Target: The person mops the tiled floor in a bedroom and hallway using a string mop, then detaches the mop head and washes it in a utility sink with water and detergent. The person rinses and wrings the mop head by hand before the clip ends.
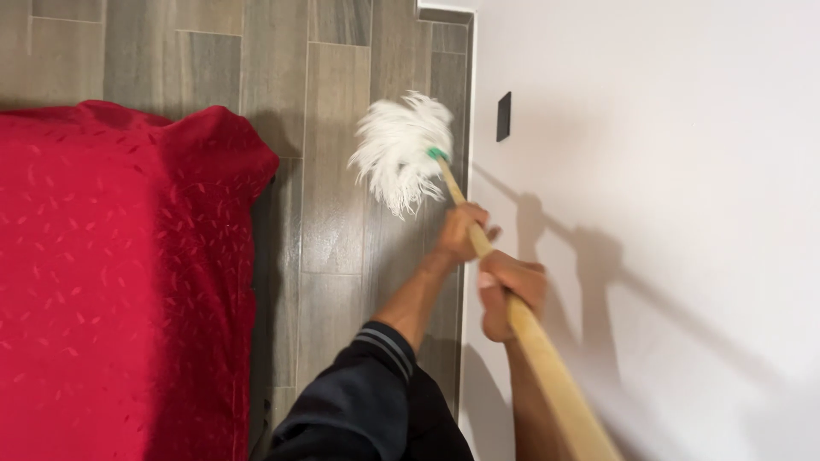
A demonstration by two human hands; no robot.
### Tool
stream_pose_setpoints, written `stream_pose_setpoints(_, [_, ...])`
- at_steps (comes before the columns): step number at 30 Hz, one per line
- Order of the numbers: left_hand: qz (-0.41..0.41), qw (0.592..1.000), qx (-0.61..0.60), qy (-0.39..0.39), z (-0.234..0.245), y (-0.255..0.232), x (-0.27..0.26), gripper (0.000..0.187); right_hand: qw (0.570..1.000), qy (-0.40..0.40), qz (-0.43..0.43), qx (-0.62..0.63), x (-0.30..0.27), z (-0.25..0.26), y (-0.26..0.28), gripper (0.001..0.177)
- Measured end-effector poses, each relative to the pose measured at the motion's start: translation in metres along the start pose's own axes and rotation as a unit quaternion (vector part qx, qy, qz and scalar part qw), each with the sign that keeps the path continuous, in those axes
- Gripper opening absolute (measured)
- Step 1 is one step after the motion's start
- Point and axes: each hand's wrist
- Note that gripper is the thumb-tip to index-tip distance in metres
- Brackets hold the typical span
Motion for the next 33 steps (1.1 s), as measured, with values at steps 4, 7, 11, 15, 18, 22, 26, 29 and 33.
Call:
stream_pose_setpoints(4, [0.111,0.969,0.127,0.181,-0.012,-0.035,-0.048,0.041,0.996,-0.071,-0.007,-0.059,-0.035,0.026,0.016,0.047])
stream_pose_setpoints(7, [0.149,0.939,0.171,0.258,0.009,-0.094,-0.049,0.03,0.995,-0.102,-0.005,0.001,-0.061,0.033,0.038,0.049])
stream_pose_setpoints(11, [0.315,0.804,0.249,0.438,0.064,-0.176,-0.027,0.023,0.982,-0.152,-0.012,0.111,-0.101,0.014,0.054,0.048])
stream_pose_setpoints(15, [0.288,0.819,0.282,0.409,0.13,-0.196,-0.062,0.023,0.965,-0.175,-0.062,0.186,-0.163,-0.014,0.027,0.046])
stream_pose_setpoints(18, [0.356,0.766,0.328,0.424,0.188,-0.189,-0.094,0.013,0.956,-0.182,-0.061,0.222,-0.193,-0.054,0.009,0.046])
stream_pose_setpoints(22, [0.429,0.73,0.388,0.364,0.243,-0.193,-0.148,0.02,0.942,-0.17,-0.074,0.282,-0.206,-0.1,0.015,0.043])
stream_pose_setpoints(26, [0.484,0.749,0.379,0.248,0.239,-0.202,-0.211,0.005,0.943,-0.108,-0.102,0.299,-0.209,-0.095,0.039,0.048])
stream_pose_setpoints(29, [0.462,0.785,0.35,0.218,0.193,-0.22,-0.209,0.005,0.946,-0.116,-0.064,0.297,-0.216,-0.072,0.044,0.047])
stream_pose_setpoints(33, [0.389,0.857,0.287,0.176,0.128,-0.213,-0.185,0.011,0.961,-0.068,-0.047,0.264,-0.179,-0.025,0.101,0.049])
Point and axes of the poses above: each hand's wrist, its own x-axis towards the middle knuckle, its own z-axis out of the back of the hand, y = z × x, and after that the axes turned 4 degrees about -y, right-handed
